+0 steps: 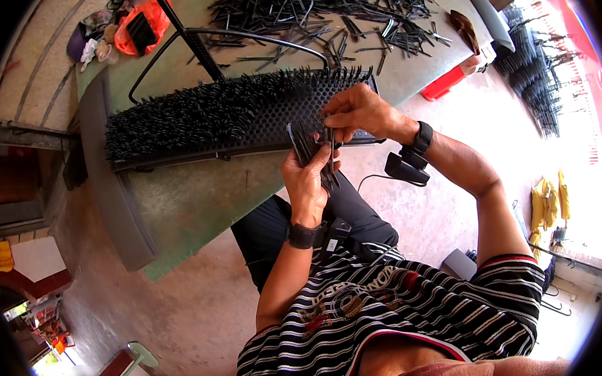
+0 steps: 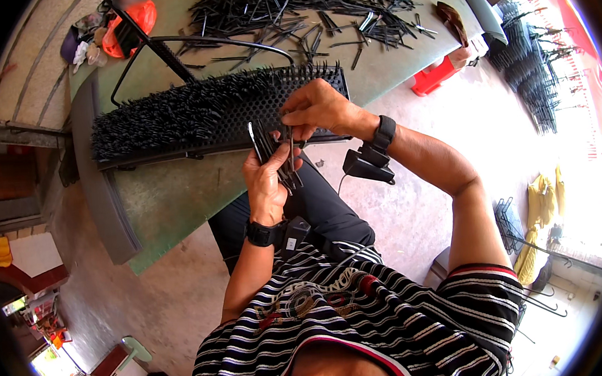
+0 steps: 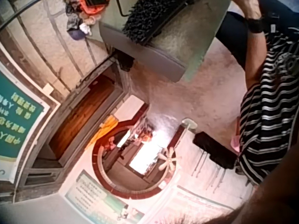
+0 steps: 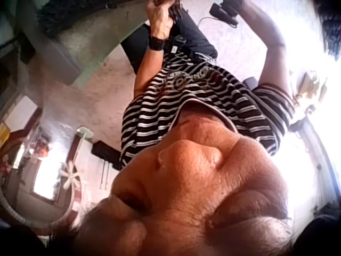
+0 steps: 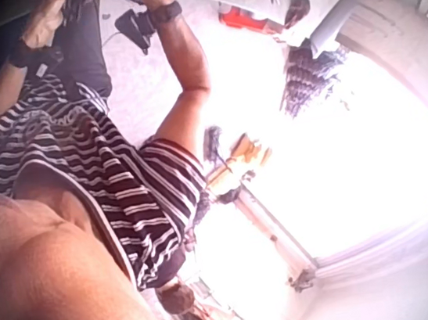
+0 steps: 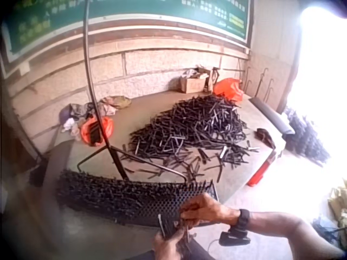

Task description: The person inserts black plastic bristles into the holes of a rectangular broom base. They hold a bundle of bristles in one hand and use the other to place them one by one into the grid. The person occasionally gathers more bristles from a pile on the table to continue the assembly.

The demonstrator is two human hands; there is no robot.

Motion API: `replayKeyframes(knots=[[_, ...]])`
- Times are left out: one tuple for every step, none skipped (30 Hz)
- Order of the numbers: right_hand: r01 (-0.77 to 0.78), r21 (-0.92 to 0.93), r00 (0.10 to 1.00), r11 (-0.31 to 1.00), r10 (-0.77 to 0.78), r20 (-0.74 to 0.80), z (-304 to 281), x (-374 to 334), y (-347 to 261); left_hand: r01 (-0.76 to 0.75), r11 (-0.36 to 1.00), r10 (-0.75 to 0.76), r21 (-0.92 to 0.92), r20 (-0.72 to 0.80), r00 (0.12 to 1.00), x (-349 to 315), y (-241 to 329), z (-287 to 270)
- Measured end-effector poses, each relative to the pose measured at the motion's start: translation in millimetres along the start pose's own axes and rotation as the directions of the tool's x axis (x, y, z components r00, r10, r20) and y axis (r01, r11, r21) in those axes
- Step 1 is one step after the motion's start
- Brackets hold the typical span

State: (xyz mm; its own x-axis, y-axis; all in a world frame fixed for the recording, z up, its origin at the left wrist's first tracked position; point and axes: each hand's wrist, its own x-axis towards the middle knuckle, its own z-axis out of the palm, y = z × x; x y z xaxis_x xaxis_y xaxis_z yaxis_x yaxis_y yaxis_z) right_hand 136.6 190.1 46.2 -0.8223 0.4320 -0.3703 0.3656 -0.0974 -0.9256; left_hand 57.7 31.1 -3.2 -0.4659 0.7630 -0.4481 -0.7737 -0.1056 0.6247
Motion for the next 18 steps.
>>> replayKeyframes(knots=[[-0.009,-0.024,1.0,1.0,0.009,-0.021,0,-2,-4,-0.009,1.0,0.009,0.007,-0.014,1.0,0,-1,0],[-0.017,-0.049,0.999,0.999,0.015,-0.043,0,-3,-6,-0.018,1.0,0.019,0.015,-0.027,0.999,1,-1,-1],[0.035,-0.043,0.992,0.998,-0.04,-0.119,-1,-3,-7,-0.028,0.999,0.029,0.022,-0.039,0.999,1,-2,-1],[0.087,-0.041,0.976,0.995,-0.093,-0.195,-4,-2,-8,-0.004,1.0,0.005,0.015,-0.046,0.999,1,-2,-1],[0.138,-0.042,0.952,0.989,-0.145,-0.271,-6,-1,-9,0.02,1.0,-0.02,0.008,-0.052,0.998,0,-2,-2],[0.23,-0.107,0.901,0.967,-0.253,-0.351,-8,1,-12,0.045,0.999,-0.045,0.002,-0.059,0.997,0,-1,-3],[0.311,-0.18,0.834,0.933,-0.359,-0.42,-10,4,-17,0.055,0.998,-0.055,-0.001,-0.062,0.997,0,0,-4],[0.381,-0.258,0.747,0.888,-0.46,-0.479,-12,7,-20,0.068,0.998,-0.068,-0.002,-0.063,0.996,0,0,-4],[0.414,-0.274,0.721,0.868,-0.496,-0.483,-13,10,-22,0.08,0.997,-0.08,-0.003,-0.065,0.995,0,0,-5],[0.436,-0.306,0.7,0.846,-0.533,-0.475,-15,15,-20,0.084,0.997,-0.083,0.001,-0.059,0.995,-1,0,-5],[0.459,-0.337,0.678,0.822,-0.569,-0.465,-18,22,-15,0.085,0.996,-0.085,0.006,-0.053,0.995,-2,0,-5],[0.481,-0.368,0.655,0.796,-0.605,-0.453,-19,26,-12,0.087,0.996,-0.086,0.01,-0.047,0.995,-2,1,-4],[0.469,-0.407,0.648,0.784,-0.618,-0.445,-20,29,-10,0.095,0.995,-0.095,0.004,-0.046,0.994,-2,2,-3],[0.456,-0.444,0.643,0.771,-0.631,-0.435,-19,31,-10,0.102,0.995,-0.102,-0.003,-0.047,0.994,-3,3,-2],[0.443,-0.48,0.638,0.757,-0.643,-0.424,-18,33,-9,0.11,0.994,-0.111,-0.01,-0.048,0.993,-3,3,-2],[0.441,-0.484,0.64,0.756,-0.643,-0.42,-18,36,-7,0.11,0.994,-0.11,-0.008,-0.044,0.993,-3,3,-3],[0.44,-0.487,0.642,0.754,-0.643,-0.416,-18,39,-3,0.109,0.994,-0.109,-0.006,-0.04,0.993,-2,3,-4],[0.438,-0.491,0.644,0.753,-0.644,-0.413,-18,42,-1,0.108,0.994,-0.108,-0.004,-0.036,0.994,-2,3,-5]])
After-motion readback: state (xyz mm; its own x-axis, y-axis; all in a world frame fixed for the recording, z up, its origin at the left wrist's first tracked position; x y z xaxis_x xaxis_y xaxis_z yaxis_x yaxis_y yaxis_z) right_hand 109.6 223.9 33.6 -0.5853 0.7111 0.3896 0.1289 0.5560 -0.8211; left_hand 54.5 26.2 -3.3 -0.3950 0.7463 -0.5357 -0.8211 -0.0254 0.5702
